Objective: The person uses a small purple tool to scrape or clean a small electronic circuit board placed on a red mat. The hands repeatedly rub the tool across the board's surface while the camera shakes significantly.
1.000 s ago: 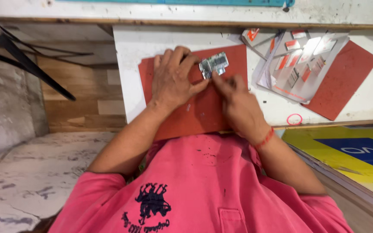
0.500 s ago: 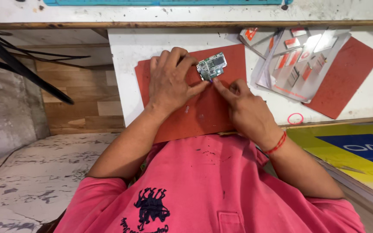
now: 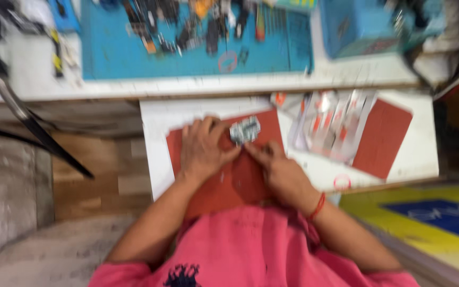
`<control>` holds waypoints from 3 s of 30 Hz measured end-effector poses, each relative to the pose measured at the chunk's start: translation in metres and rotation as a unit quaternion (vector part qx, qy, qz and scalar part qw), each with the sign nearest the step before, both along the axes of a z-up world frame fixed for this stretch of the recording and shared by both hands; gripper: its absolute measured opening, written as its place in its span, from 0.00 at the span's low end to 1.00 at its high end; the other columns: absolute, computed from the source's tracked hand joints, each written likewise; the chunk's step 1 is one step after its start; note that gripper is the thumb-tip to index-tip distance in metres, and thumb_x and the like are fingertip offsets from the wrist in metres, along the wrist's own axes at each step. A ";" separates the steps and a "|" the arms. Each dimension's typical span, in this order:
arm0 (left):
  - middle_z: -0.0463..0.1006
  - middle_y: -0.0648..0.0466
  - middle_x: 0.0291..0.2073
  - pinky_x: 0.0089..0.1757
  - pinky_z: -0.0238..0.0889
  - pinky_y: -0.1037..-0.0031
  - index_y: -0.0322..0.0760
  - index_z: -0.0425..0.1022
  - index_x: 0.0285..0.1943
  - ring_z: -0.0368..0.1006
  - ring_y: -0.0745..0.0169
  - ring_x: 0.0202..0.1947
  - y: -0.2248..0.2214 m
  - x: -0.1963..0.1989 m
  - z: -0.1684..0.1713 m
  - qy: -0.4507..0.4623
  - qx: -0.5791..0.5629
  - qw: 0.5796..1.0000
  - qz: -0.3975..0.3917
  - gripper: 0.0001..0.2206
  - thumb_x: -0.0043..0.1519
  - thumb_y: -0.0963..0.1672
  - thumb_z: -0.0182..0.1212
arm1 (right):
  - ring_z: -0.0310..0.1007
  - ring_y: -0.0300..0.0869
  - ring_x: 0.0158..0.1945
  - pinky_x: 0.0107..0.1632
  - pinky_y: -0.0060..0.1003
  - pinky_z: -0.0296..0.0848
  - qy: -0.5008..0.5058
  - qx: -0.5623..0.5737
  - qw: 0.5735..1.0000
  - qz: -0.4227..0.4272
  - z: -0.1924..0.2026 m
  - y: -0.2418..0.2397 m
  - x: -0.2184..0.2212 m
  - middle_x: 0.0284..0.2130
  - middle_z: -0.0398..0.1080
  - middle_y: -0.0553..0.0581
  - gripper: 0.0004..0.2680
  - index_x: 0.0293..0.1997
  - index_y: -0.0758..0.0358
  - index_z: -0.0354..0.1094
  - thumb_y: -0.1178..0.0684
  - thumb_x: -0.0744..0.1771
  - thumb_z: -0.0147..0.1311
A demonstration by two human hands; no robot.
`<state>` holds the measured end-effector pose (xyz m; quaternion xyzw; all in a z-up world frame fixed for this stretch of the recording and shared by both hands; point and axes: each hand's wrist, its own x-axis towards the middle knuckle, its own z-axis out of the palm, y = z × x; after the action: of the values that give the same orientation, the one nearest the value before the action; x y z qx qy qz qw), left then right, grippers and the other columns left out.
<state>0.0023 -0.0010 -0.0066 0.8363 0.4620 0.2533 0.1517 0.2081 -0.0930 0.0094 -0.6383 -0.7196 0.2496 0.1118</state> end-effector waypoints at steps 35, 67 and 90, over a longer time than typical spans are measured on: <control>0.71 0.55 0.44 0.45 0.55 0.59 0.42 0.80 0.46 0.67 0.54 0.45 -0.002 -0.001 -0.001 -0.006 -0.027 1.000 -0.009 0.23 0.49 0.54 0.79 | 0.74 0.62 0.37 0.41 0.54 0.74 0.008 -0.016 0.999 -0.031 0.010 0.004 0.000 0.46 0.68 0.66 0.23 0.69 0.51 0.62 0.63 0.65 0.43; 0.72 0.54 0.44 0.46 0.57 0.59 0.42 0.79 0.47 0.68 0.53 0.45 -0.002 -0.002 0.003 -0.011 -0.022 1.000 0.001 0.24 0.47 0.55 0.76 | 0.74 0.60 0.36 0.39 0.51 0.75 0.017 0.069 0.996 -0.057 0.011 0.015 -0.003 0.42 0.68 0.64 0.23 0.68 0.49 0.65 0.63 0.65 0.46; 0.73 0.54 0.43 0.47 0.57 0.57 0.41 0.79 0.47 0.68 0.53 0.45 -0.001 0.000 0.001 -0.011 -0.043 0.999 0.005 0.24 0.47 0.54 0.76 | 0.75 0.59 0.40 0.42 0.50 0.75 0.040 0.051 0.996 -0.069 0.007 0.017 -0.002 0.42 0.69 0.64 0.18 0.65 0.49 0.68 0.60 0.67 0.48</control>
<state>0.0020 -0.0018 -0.0058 0.8237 0.4752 0.2434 0.1912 0.2059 -0.0756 0.0164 -0.6695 -0.6805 0.2296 0.1898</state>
